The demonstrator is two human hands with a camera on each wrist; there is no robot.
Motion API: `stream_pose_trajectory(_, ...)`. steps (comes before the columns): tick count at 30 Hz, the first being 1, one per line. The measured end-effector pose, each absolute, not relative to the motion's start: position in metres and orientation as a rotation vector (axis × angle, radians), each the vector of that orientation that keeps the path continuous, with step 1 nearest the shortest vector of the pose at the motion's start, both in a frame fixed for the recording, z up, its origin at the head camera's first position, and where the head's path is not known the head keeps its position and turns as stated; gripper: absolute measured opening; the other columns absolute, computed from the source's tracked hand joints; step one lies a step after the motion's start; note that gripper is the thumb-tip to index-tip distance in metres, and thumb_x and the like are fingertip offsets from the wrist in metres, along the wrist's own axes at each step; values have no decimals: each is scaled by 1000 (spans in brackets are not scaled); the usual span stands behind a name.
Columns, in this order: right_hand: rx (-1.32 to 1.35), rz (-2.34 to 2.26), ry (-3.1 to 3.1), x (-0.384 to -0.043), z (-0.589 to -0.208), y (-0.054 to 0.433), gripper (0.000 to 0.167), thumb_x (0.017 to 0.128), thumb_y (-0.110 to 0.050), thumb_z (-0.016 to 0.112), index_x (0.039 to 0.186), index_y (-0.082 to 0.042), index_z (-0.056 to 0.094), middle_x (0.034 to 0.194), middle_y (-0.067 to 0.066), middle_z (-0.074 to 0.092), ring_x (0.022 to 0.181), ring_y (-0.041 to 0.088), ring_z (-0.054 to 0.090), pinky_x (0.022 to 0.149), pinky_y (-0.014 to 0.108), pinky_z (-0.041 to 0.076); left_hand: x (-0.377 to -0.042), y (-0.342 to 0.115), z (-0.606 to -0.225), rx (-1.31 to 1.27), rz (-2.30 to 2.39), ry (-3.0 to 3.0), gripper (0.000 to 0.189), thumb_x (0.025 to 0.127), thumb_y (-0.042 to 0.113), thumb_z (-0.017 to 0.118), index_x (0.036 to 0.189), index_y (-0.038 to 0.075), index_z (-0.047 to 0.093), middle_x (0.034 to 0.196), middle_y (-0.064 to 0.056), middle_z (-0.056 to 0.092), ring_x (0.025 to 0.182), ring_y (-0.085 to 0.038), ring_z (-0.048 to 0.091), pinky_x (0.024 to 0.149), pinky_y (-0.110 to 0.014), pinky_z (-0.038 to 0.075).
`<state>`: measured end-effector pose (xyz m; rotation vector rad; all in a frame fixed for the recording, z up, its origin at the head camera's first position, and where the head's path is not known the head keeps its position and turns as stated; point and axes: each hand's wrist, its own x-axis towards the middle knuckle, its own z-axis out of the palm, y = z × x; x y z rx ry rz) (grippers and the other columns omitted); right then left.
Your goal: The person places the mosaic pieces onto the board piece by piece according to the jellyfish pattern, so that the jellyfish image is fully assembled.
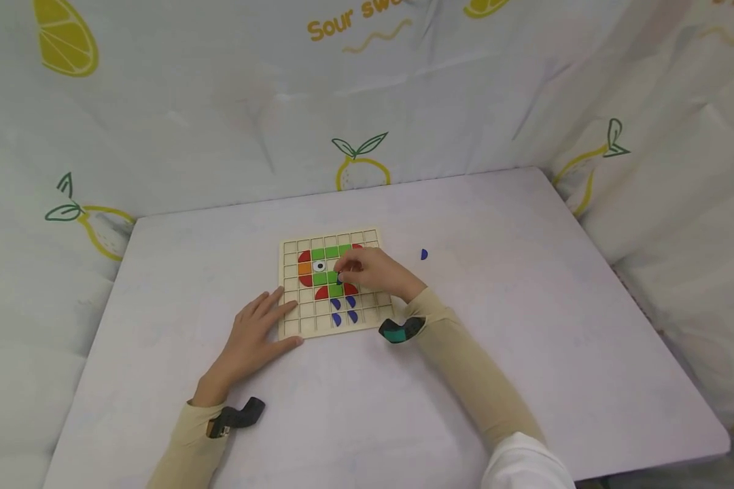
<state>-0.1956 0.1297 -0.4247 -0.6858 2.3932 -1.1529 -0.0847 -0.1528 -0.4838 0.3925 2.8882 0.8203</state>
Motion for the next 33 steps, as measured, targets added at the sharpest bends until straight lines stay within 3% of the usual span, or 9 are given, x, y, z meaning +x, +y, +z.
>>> stream_pose_trajectory(4, -700, -1159, 2351, -191, -429, 119, 22, 99, -16, 66, 119, -6, 69, 109, 4, 71, 96, 18, 62, 86, 29, 54, -87, -154, -486, 391, 854, 2882, 74, 85, 50, 77, 149, 25, 52, 169, -3, 26, 157, -36, 16, 124, -60, 12)
stream_pose_trajectory(12, -834, -1052, 2389, -183, -441, 100, 15, 100, -18, 65, 110, -12, 74, 96, -2, 72, 77, 11, 57, 69, 23, 49, -86, -155, -489, 417, 863, 2890, 74, 86, 51, 76, 150, 25, 51, 170, -2, 25, 157, -35, 16, 125, -58, 10)
stream_pose_trajectory(33, -961, -736, 2614, -161, -448, 74, 17, 98, -16, 67, 112, -10, 75, 108, 2, 74, 98, 15, 61, 89, 31, 54, -84, -157, -489, 442, 855, 2891, 75, 86, 49, 76, 152, 23, 49, 170, -3, 25, 157, -34, 15, 125, -56, 11)
